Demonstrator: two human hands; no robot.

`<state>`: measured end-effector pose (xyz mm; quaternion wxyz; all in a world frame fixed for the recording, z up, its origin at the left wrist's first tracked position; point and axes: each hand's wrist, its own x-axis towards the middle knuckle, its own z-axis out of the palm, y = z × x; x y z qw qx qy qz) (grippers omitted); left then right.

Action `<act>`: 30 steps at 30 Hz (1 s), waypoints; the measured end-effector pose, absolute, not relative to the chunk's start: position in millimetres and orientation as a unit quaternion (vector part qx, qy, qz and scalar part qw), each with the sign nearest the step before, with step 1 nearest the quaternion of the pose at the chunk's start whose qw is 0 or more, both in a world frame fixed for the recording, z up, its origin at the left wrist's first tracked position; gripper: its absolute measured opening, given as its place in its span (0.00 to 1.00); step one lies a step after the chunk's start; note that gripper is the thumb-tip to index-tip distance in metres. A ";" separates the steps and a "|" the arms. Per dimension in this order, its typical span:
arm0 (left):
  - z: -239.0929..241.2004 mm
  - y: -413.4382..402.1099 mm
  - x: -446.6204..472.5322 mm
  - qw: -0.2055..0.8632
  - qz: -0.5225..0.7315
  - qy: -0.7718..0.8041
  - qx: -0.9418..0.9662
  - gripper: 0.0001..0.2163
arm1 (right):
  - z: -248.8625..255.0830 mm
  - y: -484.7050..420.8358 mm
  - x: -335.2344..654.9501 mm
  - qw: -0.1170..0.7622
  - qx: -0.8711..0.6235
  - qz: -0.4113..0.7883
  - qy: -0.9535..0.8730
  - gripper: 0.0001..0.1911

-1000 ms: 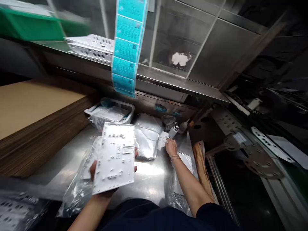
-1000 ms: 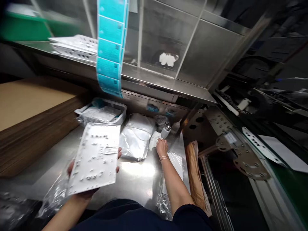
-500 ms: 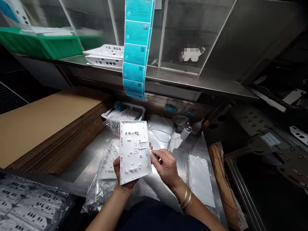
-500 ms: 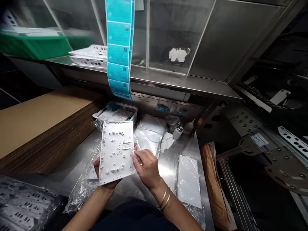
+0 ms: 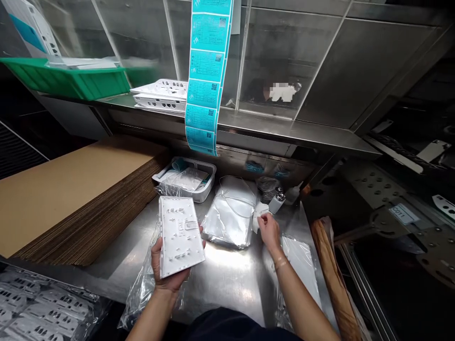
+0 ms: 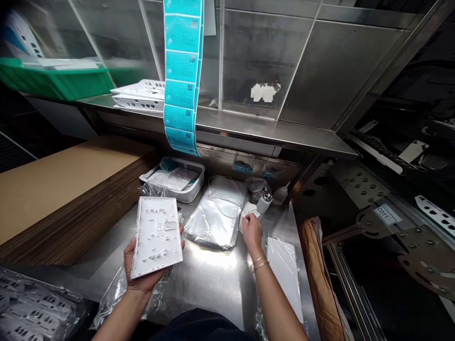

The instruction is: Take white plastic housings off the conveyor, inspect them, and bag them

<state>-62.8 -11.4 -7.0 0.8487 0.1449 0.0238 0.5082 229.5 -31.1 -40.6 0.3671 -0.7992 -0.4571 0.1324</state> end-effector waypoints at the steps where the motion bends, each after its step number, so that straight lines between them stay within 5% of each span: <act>1: -11.6 -11.8 -70.6 0.851 0.504 0.012 0.147 0.27 | -49.9 -25.8 245.3 0.343 -0.822 0.115 -0.441 0.09; 9: -14.7 -24.1 -83.6 0.867 0.468 -0.018 0.170 0.25 | -63.1 -14.6 182.0 0.315 -0.687 0.119 -0.644 0.16; 12: -11.0 -25.7 -80.5 0.867 0.470 -0.029 0.163 0.26 | -71.4 -14.7 155.0 0.311 -0.668 0.219 -0.639 0.07; 25: -15.3 -11.8 -5.3 0.916 0.357 0.127 0.134 0.29 | -48.2 2.0 194.3 0.464 -0.533 0.502 -0.499 0.14; 30: -18.1 -7.0 -15.4 0.892 0.385 0.177 0.155 0.29 | -38.3 -3.0 206.7 0.562 -0.505 0.505 -0.418 0.20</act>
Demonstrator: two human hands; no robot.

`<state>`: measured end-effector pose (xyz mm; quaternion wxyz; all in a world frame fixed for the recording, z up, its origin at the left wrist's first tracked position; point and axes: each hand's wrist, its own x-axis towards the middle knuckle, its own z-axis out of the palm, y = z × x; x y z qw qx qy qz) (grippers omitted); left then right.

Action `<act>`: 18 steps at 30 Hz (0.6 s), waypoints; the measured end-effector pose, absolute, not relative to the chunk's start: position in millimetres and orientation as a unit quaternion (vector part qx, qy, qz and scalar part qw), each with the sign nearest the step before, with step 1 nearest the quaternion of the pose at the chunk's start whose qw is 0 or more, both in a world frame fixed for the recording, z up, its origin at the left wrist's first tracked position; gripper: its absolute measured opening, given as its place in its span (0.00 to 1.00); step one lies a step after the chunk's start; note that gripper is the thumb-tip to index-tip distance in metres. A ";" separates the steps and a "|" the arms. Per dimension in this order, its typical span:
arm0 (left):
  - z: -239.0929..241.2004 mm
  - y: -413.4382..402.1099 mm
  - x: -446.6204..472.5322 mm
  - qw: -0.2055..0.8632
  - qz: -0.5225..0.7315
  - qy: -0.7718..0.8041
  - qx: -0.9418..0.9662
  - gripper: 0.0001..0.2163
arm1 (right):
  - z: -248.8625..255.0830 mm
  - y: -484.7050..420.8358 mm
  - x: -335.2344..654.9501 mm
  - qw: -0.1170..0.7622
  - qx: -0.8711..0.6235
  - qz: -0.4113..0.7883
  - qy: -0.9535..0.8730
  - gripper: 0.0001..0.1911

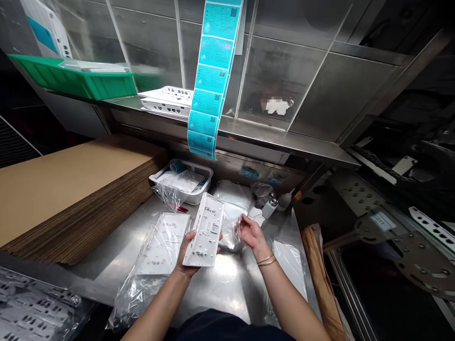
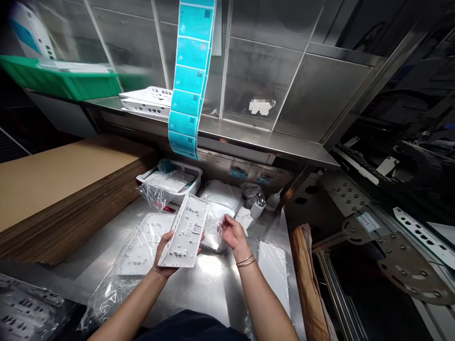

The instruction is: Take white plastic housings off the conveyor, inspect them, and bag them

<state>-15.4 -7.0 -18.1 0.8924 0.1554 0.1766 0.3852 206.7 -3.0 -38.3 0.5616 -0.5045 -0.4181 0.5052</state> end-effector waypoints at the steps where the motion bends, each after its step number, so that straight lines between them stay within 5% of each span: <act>1: -16.8 -8.5 -23.2 0.884 0.384 0.207 0.169 0.29 | -37.3 -1.8 207.3 0.583 -0.507 0.491 -0.402 0.20; 12: -17.0 -49.0 -44.8 0.854 0.345 0.261 0.291 0.28 | -31.0 -13.1 163.3 0.646 -0.571 0.325 -0.388 0.19; 18: 12.6 -58.7 -10.9 0.913 0.305 0.256 0.091 0.20 | -18.3 -32.4 155.6 0.514 -0.517 0.095 -0.677 0.13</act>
